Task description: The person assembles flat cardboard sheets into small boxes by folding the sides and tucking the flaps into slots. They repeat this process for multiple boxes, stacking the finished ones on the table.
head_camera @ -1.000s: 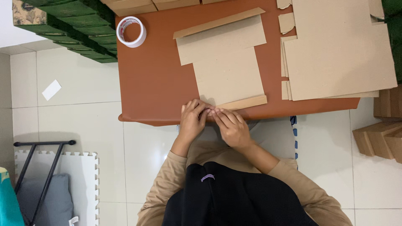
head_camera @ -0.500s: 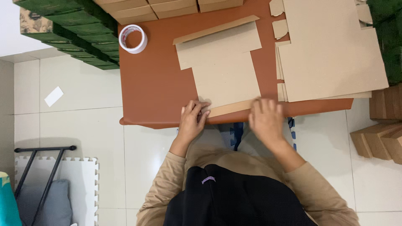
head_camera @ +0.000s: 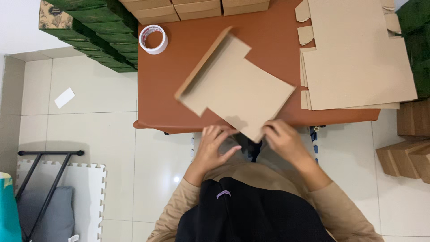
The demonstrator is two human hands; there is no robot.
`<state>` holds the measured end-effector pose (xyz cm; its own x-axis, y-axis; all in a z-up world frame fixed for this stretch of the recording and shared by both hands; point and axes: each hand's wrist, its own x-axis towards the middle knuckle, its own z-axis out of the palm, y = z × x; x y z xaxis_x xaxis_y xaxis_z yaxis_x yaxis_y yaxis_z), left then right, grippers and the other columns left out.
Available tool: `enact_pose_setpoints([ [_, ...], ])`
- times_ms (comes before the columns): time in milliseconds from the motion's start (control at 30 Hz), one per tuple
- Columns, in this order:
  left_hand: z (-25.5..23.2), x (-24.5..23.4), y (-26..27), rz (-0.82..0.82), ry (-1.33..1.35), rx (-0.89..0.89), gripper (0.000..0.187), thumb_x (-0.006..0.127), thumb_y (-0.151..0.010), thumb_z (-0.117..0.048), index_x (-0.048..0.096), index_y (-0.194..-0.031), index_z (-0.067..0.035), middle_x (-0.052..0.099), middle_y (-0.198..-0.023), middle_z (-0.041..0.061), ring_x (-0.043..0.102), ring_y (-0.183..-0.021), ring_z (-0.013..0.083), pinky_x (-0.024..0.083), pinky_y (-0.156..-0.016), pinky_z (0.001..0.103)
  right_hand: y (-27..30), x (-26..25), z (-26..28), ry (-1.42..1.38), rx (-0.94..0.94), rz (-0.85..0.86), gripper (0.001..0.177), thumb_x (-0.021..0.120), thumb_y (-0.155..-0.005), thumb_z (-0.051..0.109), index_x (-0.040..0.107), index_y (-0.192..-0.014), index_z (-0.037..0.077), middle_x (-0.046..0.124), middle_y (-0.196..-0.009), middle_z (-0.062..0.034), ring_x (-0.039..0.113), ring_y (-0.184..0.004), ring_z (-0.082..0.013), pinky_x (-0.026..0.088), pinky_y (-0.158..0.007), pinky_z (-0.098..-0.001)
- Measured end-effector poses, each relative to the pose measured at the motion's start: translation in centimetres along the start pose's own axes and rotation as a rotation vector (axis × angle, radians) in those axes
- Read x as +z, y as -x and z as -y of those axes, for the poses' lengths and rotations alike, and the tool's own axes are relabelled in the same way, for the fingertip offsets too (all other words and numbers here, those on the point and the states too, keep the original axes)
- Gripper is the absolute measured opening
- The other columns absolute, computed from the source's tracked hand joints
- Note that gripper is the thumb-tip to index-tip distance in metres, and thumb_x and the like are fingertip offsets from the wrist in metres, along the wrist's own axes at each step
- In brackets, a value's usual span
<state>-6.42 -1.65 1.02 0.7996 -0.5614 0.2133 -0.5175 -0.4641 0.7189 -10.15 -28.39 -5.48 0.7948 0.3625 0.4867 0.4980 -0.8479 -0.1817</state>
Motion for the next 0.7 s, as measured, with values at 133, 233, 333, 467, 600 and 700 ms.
enact_pose_setpoints([
  [133,1.5,0.7,-0.7,0.043,-0.269,0.025,0.070,0.082,-0.084,-0.037,0.054,-0.143,-0.010,0.056,-0.134,0.022,0.048,-0.130,0.0405,0.032,-0.111,0.057,3.0,-0.4,-2.5,0.002,0.020,0.070,0.023,0.070,-0.085,0.001,0.064,-0.105,0.008,0.060,-0.102,-0.0072,0.067,-0.094,-0.0241,0.057,-0.082,-0.0341],
  [233,2.2,2.7,-1.3,0.093,-0.241,0.069,0.087,0.085,-0.076,-0.038,0.046,-0.151,-0.015,0.047,-0.144,0.024,0.039,-0.141,0.0451,0.026,-0.116,0.061,1.7,-1.1,-0.2,0.093,-0.159,-0.244,0.004,0.069,-0.095,0.007,0.071,-0.093,0.009,0.062,-0.090,-0.0095,0.063,-0.072,-0.0257,0.054,-0.065,-0.0362],
  [333,2.7,3.8,-1.6,0.193,-0.217,0.133,0.066,0.064,-0.083,-0.005,0.054,-0.146,-0.022,0.051,-0.146,0.017,0.032,-0.147,0.0472,0.017,-0.118,0.066,-0.4,-3.1,1.1,0.066,-0.228,-0.278,0.020,0.065,-0.096,0.002,0.072,-0.111,0.013,0.067,-0.098,-0.0098,0.063,-0.073,-0.0227,0.052,-0.067,-0.0329],
  [467,3.4,2.5,-2.3,0.175,-0.037,0.156,0.072,0.052,-0.077,0.015,0.065,-0.136,-0.025,0.059,-0.142,0.013,0.035,-0.147,0.0447,0.010,-0.118,0.070,0.2,-2.9,-2.6,0.301,-0.146,-0.166,0.042,0.074,-0.088,0.018,0.065,-0.129,0.022,0.064,-0.132,-0.0054,0.058,-0.123,-0.0260,0.041,-0.103,-0.0441],
  [600,4.3,1.2,-3.1,0.119,-0.067,0.128,0.048,0.058,-0.089,-0.001,0.072,-0.125,-0.030,0.060,-0.140,0.007,0.043,-0.143,0.0372,0.017,-0.118,0.068,0.2,-1.4,-3.1,0.161,-0.202,-0.019,0.034,0.059,-0.097,0.015,0.064,-0.131,0.016,0.064,-0.139,-0.0091,0.061,-0.125,-0.0246,0.043,-0.113,-0.0473],
  [700,7.5,2.6,-2.1,-0.008,-0.179,0.079,0.034,0.067,-0.090,-0.020,0.073,-0.120,-0.033,0.063,-0.131,-0.003,0.050,-0.132,0.0219,0.024,-0.115,0.054,-0.2,-2.1,-0.7,0.195,-0.166,0.106,0.033,0.059,-0.094,0.010,0.067,-0.127,0.013,0.075,-0.109,-0.0092,0.071,-0.105,-0.0223,0.051,-0.100,-0.0407],
])
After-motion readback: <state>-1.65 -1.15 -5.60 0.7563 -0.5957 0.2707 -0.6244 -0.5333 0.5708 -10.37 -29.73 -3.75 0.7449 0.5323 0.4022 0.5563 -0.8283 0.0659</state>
